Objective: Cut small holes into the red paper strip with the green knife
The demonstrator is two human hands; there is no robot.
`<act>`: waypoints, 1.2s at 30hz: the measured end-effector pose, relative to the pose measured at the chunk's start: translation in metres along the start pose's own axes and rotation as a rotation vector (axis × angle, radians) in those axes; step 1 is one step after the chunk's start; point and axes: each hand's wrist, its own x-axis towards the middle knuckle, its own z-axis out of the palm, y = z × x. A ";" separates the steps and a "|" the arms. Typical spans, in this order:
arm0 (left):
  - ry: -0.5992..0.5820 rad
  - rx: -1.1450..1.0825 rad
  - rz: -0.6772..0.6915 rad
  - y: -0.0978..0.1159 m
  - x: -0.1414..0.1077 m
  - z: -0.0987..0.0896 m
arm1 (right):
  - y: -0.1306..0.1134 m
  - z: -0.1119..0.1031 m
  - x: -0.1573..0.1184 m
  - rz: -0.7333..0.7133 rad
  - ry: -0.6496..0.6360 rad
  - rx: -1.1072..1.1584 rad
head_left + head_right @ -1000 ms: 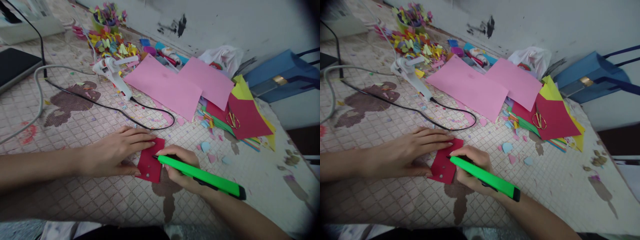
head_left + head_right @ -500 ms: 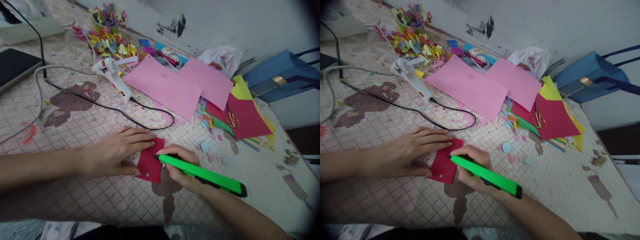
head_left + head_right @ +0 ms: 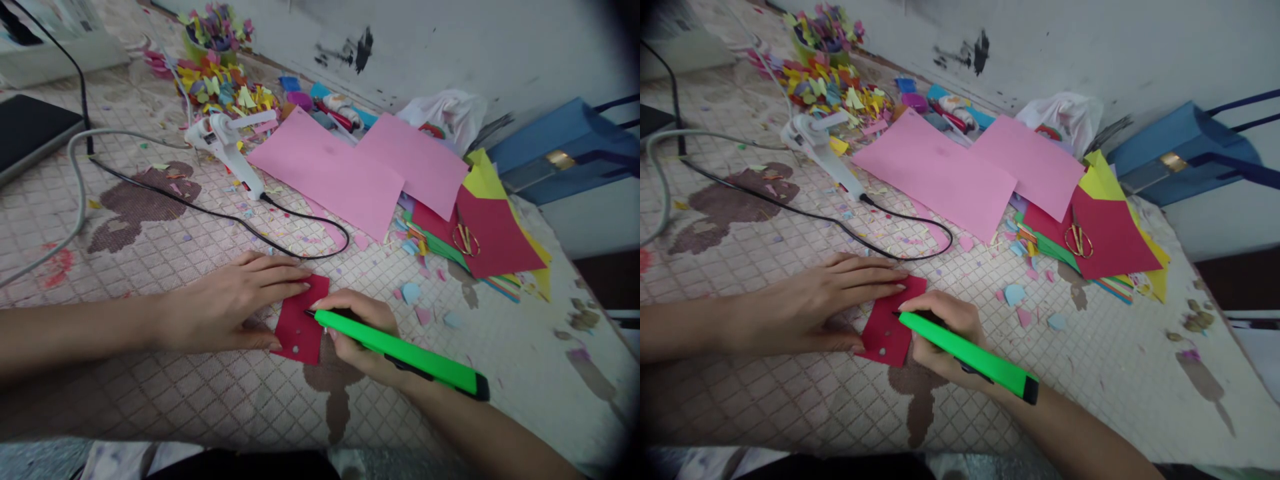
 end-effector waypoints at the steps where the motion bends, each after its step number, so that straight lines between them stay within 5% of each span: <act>1: 0.005 -0.005 0.003 0.000 0.000 0.000 | 0.000 0.000 0.000 -0.005 -0.008 -0.003; 36: -0.011 -0.008 -0.002 0.000 0.002 -0.001 | 0.000 -0.002 -0.001 -0.050 -0.065 -0.005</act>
